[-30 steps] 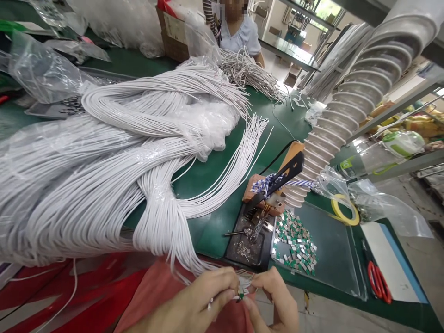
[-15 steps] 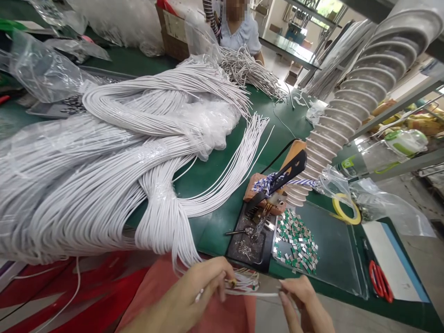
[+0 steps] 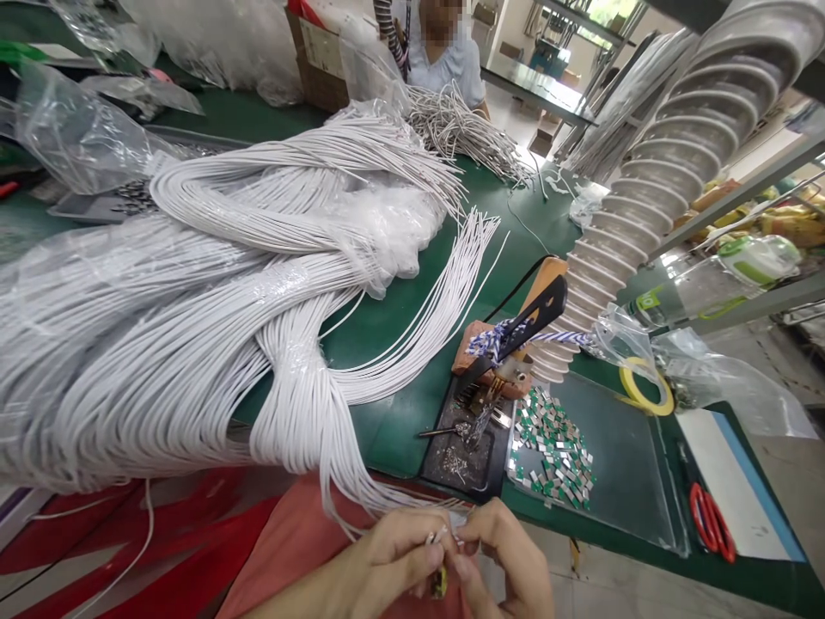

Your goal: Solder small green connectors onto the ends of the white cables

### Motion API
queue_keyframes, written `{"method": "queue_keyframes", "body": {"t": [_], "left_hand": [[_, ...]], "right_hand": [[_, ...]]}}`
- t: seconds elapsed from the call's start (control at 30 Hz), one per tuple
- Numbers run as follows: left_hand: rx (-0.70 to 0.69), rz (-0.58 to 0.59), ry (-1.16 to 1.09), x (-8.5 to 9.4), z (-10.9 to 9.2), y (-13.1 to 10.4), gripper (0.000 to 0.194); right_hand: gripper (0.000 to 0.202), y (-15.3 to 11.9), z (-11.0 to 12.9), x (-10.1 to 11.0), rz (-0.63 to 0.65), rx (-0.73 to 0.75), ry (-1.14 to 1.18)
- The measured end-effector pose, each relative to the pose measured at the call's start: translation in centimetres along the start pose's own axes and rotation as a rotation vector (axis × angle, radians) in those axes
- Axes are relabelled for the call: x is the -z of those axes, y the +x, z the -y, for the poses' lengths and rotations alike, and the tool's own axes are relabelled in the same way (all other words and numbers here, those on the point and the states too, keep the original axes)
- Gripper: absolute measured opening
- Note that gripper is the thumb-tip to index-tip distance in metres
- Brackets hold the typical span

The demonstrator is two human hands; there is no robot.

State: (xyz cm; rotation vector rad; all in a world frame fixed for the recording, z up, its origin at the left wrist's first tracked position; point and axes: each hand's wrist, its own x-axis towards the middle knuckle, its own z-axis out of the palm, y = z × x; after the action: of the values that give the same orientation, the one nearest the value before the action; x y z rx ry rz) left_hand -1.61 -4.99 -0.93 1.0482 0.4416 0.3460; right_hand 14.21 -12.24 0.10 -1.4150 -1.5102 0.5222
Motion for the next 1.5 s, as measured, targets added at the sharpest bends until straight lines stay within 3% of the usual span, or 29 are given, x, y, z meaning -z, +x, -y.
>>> {"method": "queue_keyframes", "body": {"t": [0.1, 0.17, 0.47, 0.73, 0.93, 1.2, 1.5], "left_hand": [[-0.020, 0.015, 0.184, 0.0, -1.0, -0.1, 0.054], [-0.047, 0.024, 0.320, 0.2, -1.9, -0.2, 0.049], [-0.043, 0.012, 0.754, 2.5, -4.0, 0.6, 0.030], [-0.140, 0.123, 0.720, 3.9, -4.3, 2.8, 0.035], [-0.093, 0.159, 0.662, 4.0, -4.4, 3.0, 0.032], [-0.021, 0.044, 0.526, 3.8, -4.1, 3.4, 0.034], [0.000, -0.067, 0.434, 3.4, -4.4, 3.3, 0.032]], "right_hand": [[0.015, 1.0, 0.2, 0.5, 0.142, 0.017, 0.060], [0.018, 1.4, 0.4, 0.7, 0.157, 0.012, 0.090], [0.010, 2.3, 0.1, -0.3, -0.028, -0.097, 0.251], [0.011, 2.3, -1.3, -0.8, -0.035, -0.210, 0.263], [0.009, 2.1, -1.6, -0.7, -0.012, -0.234, 0.286], [0.011, 1.8, -2.0, -0.7, -0.029, -0.230, 0.294], [0.018, 2.2, -1.9, -0.7, -0.015, -0.089, 0.200]]}}
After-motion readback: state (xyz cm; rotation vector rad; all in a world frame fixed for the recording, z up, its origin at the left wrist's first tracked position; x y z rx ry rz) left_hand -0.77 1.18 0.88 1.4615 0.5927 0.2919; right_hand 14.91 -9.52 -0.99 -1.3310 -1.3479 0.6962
